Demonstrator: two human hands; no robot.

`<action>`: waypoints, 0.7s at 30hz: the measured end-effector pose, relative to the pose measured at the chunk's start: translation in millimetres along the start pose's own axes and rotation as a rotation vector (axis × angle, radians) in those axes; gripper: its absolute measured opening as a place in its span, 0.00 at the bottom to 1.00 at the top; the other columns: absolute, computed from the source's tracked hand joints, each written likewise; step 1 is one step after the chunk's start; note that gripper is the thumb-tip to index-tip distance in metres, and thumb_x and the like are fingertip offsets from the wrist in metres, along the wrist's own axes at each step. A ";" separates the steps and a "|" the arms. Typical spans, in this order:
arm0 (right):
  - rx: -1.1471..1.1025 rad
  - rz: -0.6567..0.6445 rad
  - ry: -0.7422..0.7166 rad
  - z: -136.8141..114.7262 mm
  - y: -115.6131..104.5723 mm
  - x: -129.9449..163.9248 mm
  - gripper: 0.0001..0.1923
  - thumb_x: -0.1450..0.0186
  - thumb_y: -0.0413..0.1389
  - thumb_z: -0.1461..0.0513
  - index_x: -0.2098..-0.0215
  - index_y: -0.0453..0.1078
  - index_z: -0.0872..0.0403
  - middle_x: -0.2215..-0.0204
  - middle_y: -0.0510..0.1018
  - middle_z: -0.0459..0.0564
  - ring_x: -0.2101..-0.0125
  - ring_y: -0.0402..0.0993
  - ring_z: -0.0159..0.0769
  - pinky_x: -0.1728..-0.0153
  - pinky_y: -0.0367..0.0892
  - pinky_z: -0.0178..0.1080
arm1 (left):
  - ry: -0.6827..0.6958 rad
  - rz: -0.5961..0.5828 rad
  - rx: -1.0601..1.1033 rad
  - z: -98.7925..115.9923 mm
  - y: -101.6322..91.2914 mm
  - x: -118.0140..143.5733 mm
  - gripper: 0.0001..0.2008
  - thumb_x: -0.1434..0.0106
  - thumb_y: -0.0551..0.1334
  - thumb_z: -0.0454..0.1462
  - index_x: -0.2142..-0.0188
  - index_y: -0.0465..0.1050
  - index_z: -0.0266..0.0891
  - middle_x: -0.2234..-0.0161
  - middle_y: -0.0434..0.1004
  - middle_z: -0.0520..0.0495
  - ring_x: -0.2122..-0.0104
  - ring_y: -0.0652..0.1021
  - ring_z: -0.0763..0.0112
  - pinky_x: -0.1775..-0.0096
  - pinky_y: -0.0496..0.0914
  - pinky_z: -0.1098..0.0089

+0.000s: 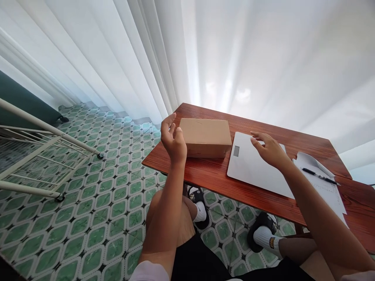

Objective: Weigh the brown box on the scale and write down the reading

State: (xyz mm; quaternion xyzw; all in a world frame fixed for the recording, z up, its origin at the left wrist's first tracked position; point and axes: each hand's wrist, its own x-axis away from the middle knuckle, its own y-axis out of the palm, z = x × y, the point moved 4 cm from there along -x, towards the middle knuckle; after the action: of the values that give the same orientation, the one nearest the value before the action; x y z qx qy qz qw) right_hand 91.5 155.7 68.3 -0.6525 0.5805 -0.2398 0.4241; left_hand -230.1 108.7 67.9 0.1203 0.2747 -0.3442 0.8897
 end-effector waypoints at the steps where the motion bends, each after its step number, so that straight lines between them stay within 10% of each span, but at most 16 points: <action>1: 0.001 0.003 0.008 4.9 -5.1 3.9 0.25 0.26 0.47 0.47 0.39 0.70 0.51 0.42 0.74 0.55 0.45 0.73 0.50 0.50 0.72 0.51 | 0.003 0.009 0.014 2.8 3.6 1.5 0.21 0.39 0.51 0.32 0.47 0.67 0.41 0.44 0.74 0.44 0.41 0.72 0.68 0.39 0.67 0.66; 14: -0.005 0.013 0.198 95.5 -57.8 60.5 0.20 0.28 0.48 0.50 0.55 0.79 0.48 0.52 0.82 0.49 0.52 0.77 0.50 0.51 0.71 0.51 | 0.237 -0.095 0.027 50.6 70.0 47.8 0.12 0.37 0.53 0.33 0.55 0.69 0.41 0.55 0.74 0.45 0.49 0.76 0.65 0.45 0.72 0.64; 21: -0.033 0.102 0.287 168.8 -80.0 92.7 0.20 0.29 0.48 0.50 0.56 0.80 0.48 0.53 0.82 0.49 0.55 0.77 0.50 0.55 0.71 0.50 | 0.465 -0.385 0.040 78.2 113.6 105.9 0.08 0.30 0.53 0.35 0.60 0.71 0.42 0.60 0.76 0.45 0.56 0.77 0.62 0.50 0.73 0.60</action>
State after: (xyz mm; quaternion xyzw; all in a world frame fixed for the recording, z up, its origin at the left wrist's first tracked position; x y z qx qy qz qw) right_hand 291.3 110.3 29.6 -0.5880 0.6715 -0.2990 0.3375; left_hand -56.4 102.7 74.3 0.1593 0.4819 -0.4750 0.7189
